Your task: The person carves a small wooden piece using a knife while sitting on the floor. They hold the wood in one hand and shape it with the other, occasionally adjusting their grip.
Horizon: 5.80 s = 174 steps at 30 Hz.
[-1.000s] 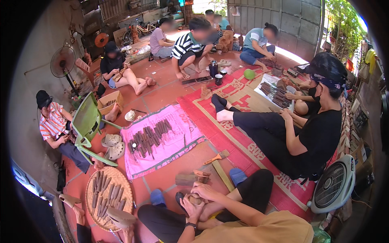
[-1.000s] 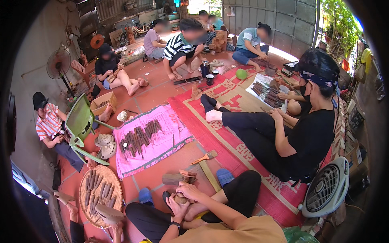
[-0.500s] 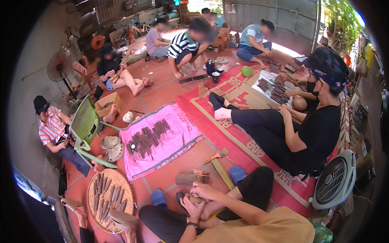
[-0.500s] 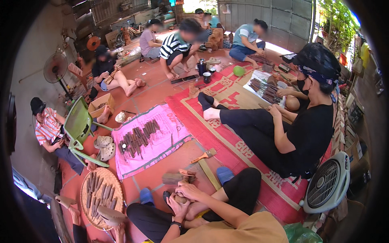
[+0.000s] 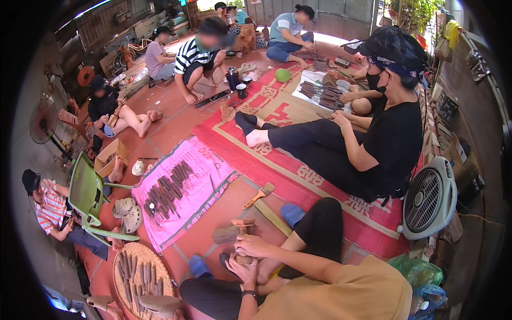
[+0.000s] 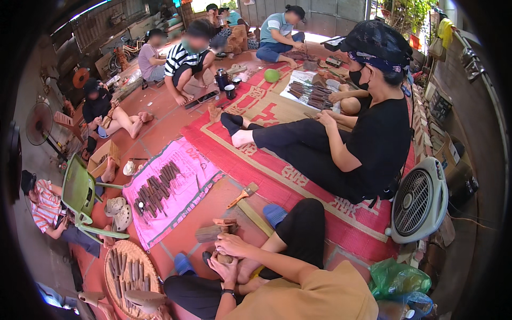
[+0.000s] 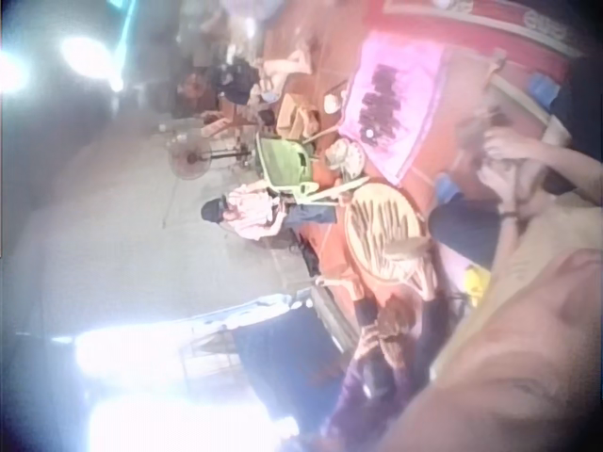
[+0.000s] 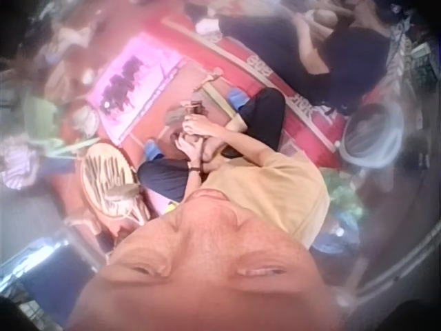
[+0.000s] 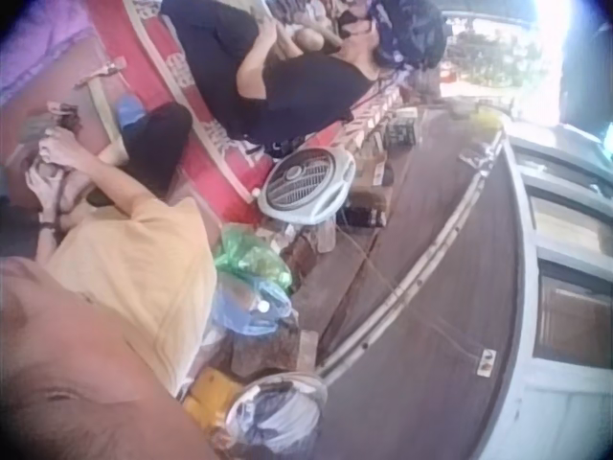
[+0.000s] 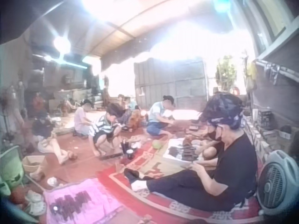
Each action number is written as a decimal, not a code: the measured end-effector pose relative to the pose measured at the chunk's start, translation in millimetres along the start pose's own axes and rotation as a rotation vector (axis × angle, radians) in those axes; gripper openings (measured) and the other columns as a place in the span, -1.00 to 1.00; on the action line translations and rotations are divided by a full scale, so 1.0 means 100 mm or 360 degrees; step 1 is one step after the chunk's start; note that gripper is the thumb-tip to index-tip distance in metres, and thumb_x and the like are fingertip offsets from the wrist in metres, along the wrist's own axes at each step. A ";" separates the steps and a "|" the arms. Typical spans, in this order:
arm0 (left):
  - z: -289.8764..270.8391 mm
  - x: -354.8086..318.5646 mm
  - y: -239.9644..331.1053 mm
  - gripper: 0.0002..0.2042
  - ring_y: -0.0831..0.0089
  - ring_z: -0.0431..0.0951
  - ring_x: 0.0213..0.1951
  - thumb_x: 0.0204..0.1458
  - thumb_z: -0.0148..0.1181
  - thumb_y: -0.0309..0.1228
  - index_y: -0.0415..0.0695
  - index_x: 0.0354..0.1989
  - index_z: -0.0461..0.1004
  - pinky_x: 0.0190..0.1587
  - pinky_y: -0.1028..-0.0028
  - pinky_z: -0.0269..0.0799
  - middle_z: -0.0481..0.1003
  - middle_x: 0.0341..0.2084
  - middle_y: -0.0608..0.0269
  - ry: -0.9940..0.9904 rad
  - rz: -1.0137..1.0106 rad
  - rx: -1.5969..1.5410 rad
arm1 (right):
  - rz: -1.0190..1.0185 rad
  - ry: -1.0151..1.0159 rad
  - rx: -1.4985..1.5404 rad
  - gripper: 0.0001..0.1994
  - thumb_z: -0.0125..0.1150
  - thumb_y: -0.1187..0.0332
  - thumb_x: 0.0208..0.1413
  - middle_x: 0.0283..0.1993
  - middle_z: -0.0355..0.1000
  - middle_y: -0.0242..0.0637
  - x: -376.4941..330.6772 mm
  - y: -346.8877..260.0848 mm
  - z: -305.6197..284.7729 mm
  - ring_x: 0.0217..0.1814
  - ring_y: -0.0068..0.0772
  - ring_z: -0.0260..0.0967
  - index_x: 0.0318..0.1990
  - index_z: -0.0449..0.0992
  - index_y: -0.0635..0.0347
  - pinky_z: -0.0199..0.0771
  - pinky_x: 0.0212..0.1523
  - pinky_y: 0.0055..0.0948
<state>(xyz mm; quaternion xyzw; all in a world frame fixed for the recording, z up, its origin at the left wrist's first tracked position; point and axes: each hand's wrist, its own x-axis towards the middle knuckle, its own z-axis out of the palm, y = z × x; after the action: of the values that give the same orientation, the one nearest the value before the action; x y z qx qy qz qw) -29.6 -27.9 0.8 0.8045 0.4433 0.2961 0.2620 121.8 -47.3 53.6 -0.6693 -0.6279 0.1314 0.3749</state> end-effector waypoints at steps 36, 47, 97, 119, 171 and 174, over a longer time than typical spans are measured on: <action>0.00 0.01 0.03 -0.09 0.18 0.26 0.29 -0.39 0.59 -0.02 -0.23 0.13 0.27 0.47 0.06 -0.19 0.39 0.09 0.09 -0.0013 -0.0003 0.0036 | -0.0068 -0.0065 0.0299 -0.86 0.23 0.40 0.08 -0.31 0.27 -0.22 0.06 0.19 0.22 -0.25 -0.14 0.38 -0.45 0.41 0.17 0.38 -0.26 -0.18; 0.02 -0.01 -0.04 -0.10 -0.05 0.09 0.32 -0.37 0.59 -0.11 -0.19 0.19 0.26 0.43 0.04 -0.08 0.33 0.09 0.07 -0.0053 -0.0053 -0.0036 | -0.0117 -0.0058 0.0290 -0.84 0.20 0.35 0.13 -0.33 0.26 -0.22 0.07 0.20 0.20 -0.28 -0.13 0.38 -0.45 0.43 0.15 0.39 -0.29 -0.18; -0.01 0.00 0.02 -0.16 0.05 0.30 0.24 -0.35 0.55 -0.05 -0.27 0.07 0.26 0.45 0.02 -0.13 0.40 0.06 -0.08 0.0031 -0.0020 0.0037 | -0.0009 -0.0298 0.0173 -0.86 0.18 0.35 0.12 -0.24 0.42 -0.24 0.08 0.16 0.02 -0.17 -0.16 0.48 -0.29 0.64 0.14 0.48 -0.18 -0.24; 0.01 0.00 -0.05 -0.14 0.07 0.28 0.27 -0.38 0.55 -0.03 -0.23 0.08 0.26 0.46 0.02 -0.18 0.39 0.08 -0.06 -0.0001 -0.0024 0.0034 | -0.0057 -0.0321 0.0140 -0.88 0.19 0.34 0.10 -0.27 0.40 -0.24 0.10 0.14 0.01 -0.22 -0.16 0.47 -0.36 0.61 0.13 0.46 -0.24 -0.26; -0.03 0.04 0.00 -0.13 0.12 0.30 0.23 -0.37 0.57 -0.07 -0.24 0.12 0.26 0.42 0.03 -0.13 0.37 0.05 0.02 0.0010 0.0041 -0.0001 | 0.0059 -0.0349 0.0047 -0.83 0.22 0.30 0.09 -0.25 0.45 -0.23 0.19 0.07 0.02 -0.16 -0.14 0.47 -0.37 0.62 0.20 0.46 -0.16 -0.22; -0.08 0.02 0.05 -0.13 0.15 0.33 0.22 -0.36 0.56 -0.06 -0.24 0.12 0.26 0.42 0.02 -0.13 0.38 0.05 0.03 0.0004 0.0035 0.0035 | -0.0051 -0.0430 -0.0066 -0.85 0.22 0.31 0.09 -0.27 0.43 -0.24 0.16 -0.04 -0.09 -0.17 -0.15 0.47 -0.40 0.61 0.18 0.46 -0.19 -0.20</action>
<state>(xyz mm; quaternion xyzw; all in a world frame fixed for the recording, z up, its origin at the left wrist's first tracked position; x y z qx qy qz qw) -31.7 -27.3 9.7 0.8118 0.4378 0.2952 0.2493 127.8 -35.7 67.3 -0.6430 -0.6859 0.2013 0.2750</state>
